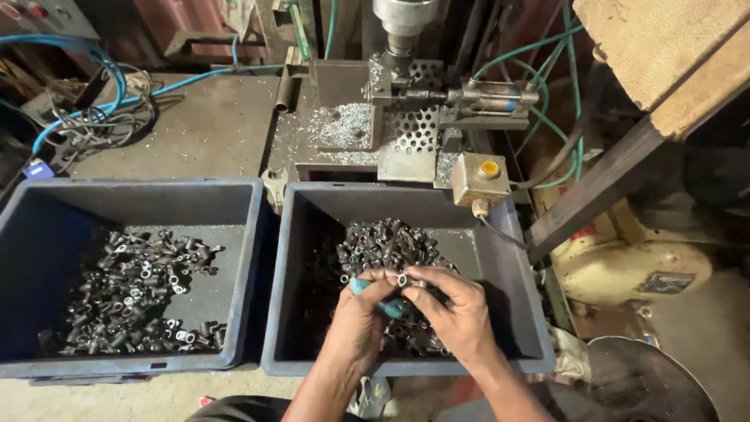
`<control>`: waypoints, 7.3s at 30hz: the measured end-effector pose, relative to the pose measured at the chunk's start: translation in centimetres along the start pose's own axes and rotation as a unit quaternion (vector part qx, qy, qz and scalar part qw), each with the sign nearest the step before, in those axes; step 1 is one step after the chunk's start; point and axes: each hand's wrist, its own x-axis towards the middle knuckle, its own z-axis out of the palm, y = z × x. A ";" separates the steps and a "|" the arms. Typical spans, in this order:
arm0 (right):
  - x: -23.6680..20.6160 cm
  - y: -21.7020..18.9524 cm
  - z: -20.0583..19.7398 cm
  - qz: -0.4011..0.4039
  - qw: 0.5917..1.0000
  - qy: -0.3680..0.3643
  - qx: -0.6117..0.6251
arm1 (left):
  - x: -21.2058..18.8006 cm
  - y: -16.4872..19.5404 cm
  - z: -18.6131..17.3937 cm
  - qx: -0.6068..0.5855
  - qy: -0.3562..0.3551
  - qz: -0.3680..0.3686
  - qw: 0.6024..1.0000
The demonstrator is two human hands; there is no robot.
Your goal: The person picks small black metal fittings by hand from a bin, places each into the pneumatic fixture of a top facing and chamfering machine, presses the yellow control button to run the cycle, then moves the processed fittings into a second bin, using a small rod to stir and retrieve parts.
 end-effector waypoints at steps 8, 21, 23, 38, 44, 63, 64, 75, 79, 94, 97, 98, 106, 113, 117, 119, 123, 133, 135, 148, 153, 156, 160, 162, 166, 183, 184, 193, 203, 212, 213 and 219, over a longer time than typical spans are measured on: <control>-0.3 0.7 0.4 -0.053 0.998 -0.013 -0.018 | -0.1 -0.2 -0.7 -0.002 -0.004 -0.018 1.000; 1.9 4.9 -7.6 0.202 0.940 0.183 0.207 | -1.5 0.2 0.9 0.232 -0.011 0.030 0.972; 2.2 5.5 -9.9 0.209 0.935 0.192 0.214 | -1.6 0.3 1.1 0.229 -0.010 0.032 0.973; 1.6 5.7 -11.7 0.195 0.944 0.166 0.209 | -1.5 -0.4 1.2 0.296 0.027 0.058 0.953; -0.7 5.8 -12.3 0.196 0.950 0.155 0.188 | -2.0 -0.1 2.0 0.377 0.054 0.067 0.922; -2.1 5.6 -13.5 0.180 0.953 0.137 0.203 | 1.7 8.1 5.9 0.654 0.000 0.354 0.668; -2.1 6.0 -13.2 0.193 0.945 0.144 0.221 | 2.3 9.7 6.9 0.682 -0.011 0.377 0.627; -2.1 8.0 -10.4 0.245 0.921 0.149 0.263 | 6.7 18.0 18.3 0.848 0.047 0.411 0.332; -2.0 7.9 -10.3 0.251 0.925 0.141 0.246 | 7.6 17.6 19.7 0.887 0.036 0.398 0.233; -2.1 8.4 -10.2 0.235 0.937 0.131 0.222 | 9.8 18.4 17.0 0.837 -0.008 0.363 0.409; -2.1 8.9 -10.3 0.240 0.932 0.141 0.232 | 9.1 19.0 12.2 0.715 -0.022 0.369 0.594; -2.1 8.9 -10.3 0.238 0.930 0.147 0.239 | 8.6 18.3 10.1 0.685 -0.003 0.346 0.641; -1.3 6.1 -9.4 0.230 0.932 0.146 0.238 | 4.9 12.5 -3.0 0.667 0.066 0.307 0.676; 5.4 1.5 -2.2 0.238 0.895 0.121 0.359 | 4.4 12.2 -3.7 0.654 0.055 0.317 0.684; 13.0 1.7 1.9 0.243 0.895 0.149 0.344 | 3.5 12.7 -3.3 0.657 0.053 0.315 0.683; 16.9 2.6 3.1 0.251 0.897 0.179 0.317 | 3.3 13.0 -3.1 0.657 0.052 0.321 0.680; 22.6 5.5 4.4 0.244 0.884 0.220 0.334 | 3.4 13.4 -3.0 0.649 0.045 0.314 0.692; 27.1 10.9 4.6 0.221 0.872 0.247 0.361 | 4.1 13.4 -3.5 0.627 0.046 0.312 0.712; 27.2 10.9 4.5 0.206 0.874 0.235 0.372 | 4.2 13.4 -3.4 0.617 0.045 0.326 0.715; 26.0 6.3 3.8 0.243 0.889 0.144 0.360 | 3.6 13.2 -2.4 0.656 0.067 0.294 0.692; 21.1 2.4 2.5 0.158 0.974 0.104 0.126 | 3.6 13.4 -2.7 0.642 0.065 0.312 0.697; 15.7 0.6 -1.3 0.035 0.980 0.132 -0.145 | 3.7 13.3 -3.2 0.639 0.065 0.310 0.701; 12.3 -0.6 -5.3 -0.041 0.929 0.152 -0.335 | 4.0 13.0 -3.5 0.637 0.060 0.318 0.699; 11.8 -0.7 -5.9 -0.062 0.924 0.148 -0.346 | 4.1 12.9 -3.5 0.637 0.056 0.338 0.691; 12.5 -0.9 -6.2 -0.100 0.877 0.083 -0.462 | 4.0 12.8 -3.4 0.656 0.072 0.318 0.681; -1.3 -0.1 -1.1 0.032 0.936 -0.121 -0.328 | 4.1 14.1 -6.5 0.431 0.089 0.327 0.836; -1.3 0.0 -1.2 0.049 0.932 -0.128 -0.335 | 4.0 14.9 -7.1 0.364 0.079 0.318 0.872; -1.2 0.5 -1.1 0.083 0.922 -0.178 -0.334 | 0.7 24.5 -16.3 0.835 0.224 0.253 0.433; -1.1 0.2 -0.9 0.081 0.919 -0.175 -0.343 | 7.6 22.3 -21.7 0.935 0.156 0.131 0.290; -1.3 -0.1 -0.6 0.104 0.916 -0.171 -0.347 | 8.3 21.0 -24.1 0.943 0.164 0.112 0.267; -1.3 -0.1 -0.6 0.098 0.917 -0.168 -0.349 | 8.3 21.0 -24.0 0.944 0.163 0.112 0.263; -1.8 0.7 -1.2 0.091 0.924 -0.153 -0.338 | 8.2 20.8 -24.0 0.943 0.181 0.142 0.241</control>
